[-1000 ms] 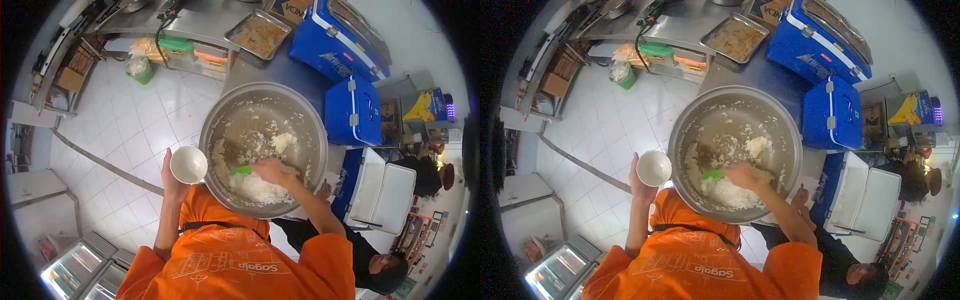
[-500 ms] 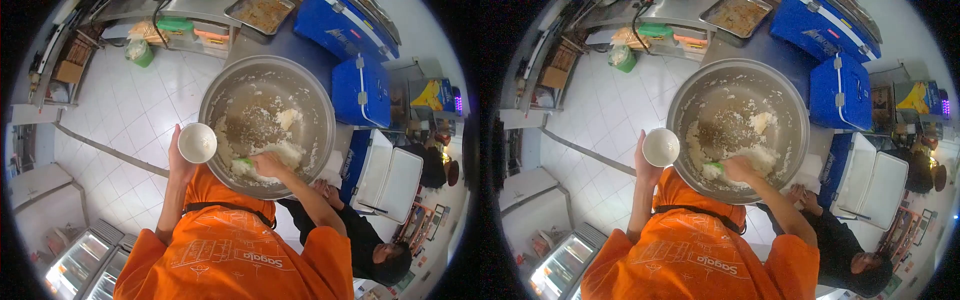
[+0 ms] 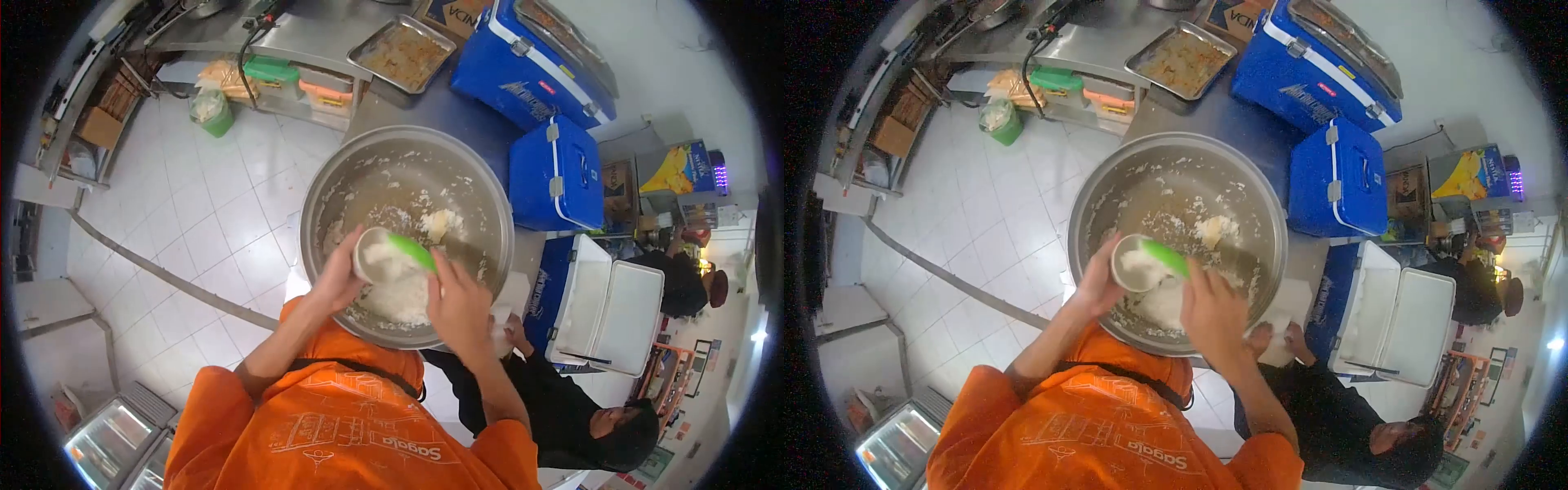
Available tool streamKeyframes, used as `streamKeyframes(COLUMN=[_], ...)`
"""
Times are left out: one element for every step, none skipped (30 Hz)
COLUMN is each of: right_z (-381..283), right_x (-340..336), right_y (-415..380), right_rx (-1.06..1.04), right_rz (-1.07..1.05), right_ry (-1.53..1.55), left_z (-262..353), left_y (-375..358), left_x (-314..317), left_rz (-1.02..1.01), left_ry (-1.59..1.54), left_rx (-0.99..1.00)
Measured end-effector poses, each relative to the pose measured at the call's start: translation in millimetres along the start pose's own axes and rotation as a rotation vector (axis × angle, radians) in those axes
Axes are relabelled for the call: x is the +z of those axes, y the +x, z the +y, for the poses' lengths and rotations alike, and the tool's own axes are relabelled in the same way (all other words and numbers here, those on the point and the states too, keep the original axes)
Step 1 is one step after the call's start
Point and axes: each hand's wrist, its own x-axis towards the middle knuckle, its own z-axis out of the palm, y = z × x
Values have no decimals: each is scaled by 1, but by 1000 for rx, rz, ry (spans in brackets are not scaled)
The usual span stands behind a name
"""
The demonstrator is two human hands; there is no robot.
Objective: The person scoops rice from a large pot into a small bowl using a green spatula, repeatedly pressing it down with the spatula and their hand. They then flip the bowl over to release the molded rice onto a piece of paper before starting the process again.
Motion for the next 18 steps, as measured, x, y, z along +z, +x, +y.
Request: streamKeyframes(right_z=[-2, 1, 5, 8, 8, 8, 7, 4, 0, -3, 9, 27, 50, 80, 108, 129, 149, 164], right_x=[2, 2, 1, 0, -1, -3, -4, -1, 3, 7, 3, -1, -2, 5, 20, 38, 54, 67], right_y=[0, -2, -5, -5, -2, -2, -3, -5, -6, -4, -1, 1, 4, 6, 4, -4, -12, -18], right_rx=[-54, -55, 24, 96, 88, 162, 238, 240, 128, 16, 35, 59, 82, 108, 134, 156, 158, 149], right_rz=[50, 60, 119, 176, 180, -64, -309, -313, -262, -207, -216, -139, -58, -75, -100, -122, -313, -493], right_ry=[-16, -20, 127, 276, 275, 330, 382, 383, 170, -39, -216, -196, -180, -261, -342, -341, -423, -504], left_z=[0, 1, 5, 9, 14, 17, 12, 7, 2, -1, 8, 13, 14, 15, 15, 15, 17, 21], left_y=[5, 10, 13, 14, 12, 11, 20, 29, 35, 36, 22, 15, 17, 19, 19, 16, 15, 16], left_x=[3, 6, 9, 11, 13, 14, 9, 8, 5, -3, 2, 3, -2, -11, -20, -27, -31, -30], left_rz=[-9, -85, -160, -167, -159, -147, -146, -197, -245, -240, -191, -142, -141, -57, 31, 38, 12, -22], left_ry=[4, -73, -150, -149, -135, -122, -123, 7, 137, 140, 104, 71, 78, 21, -39, -37, -78, -122], left_rx=[5, -20, -44, -35, -22, -13, -12, 39, 85, 79, 30, -23, -34, 28, 84, 54, 23, 6])
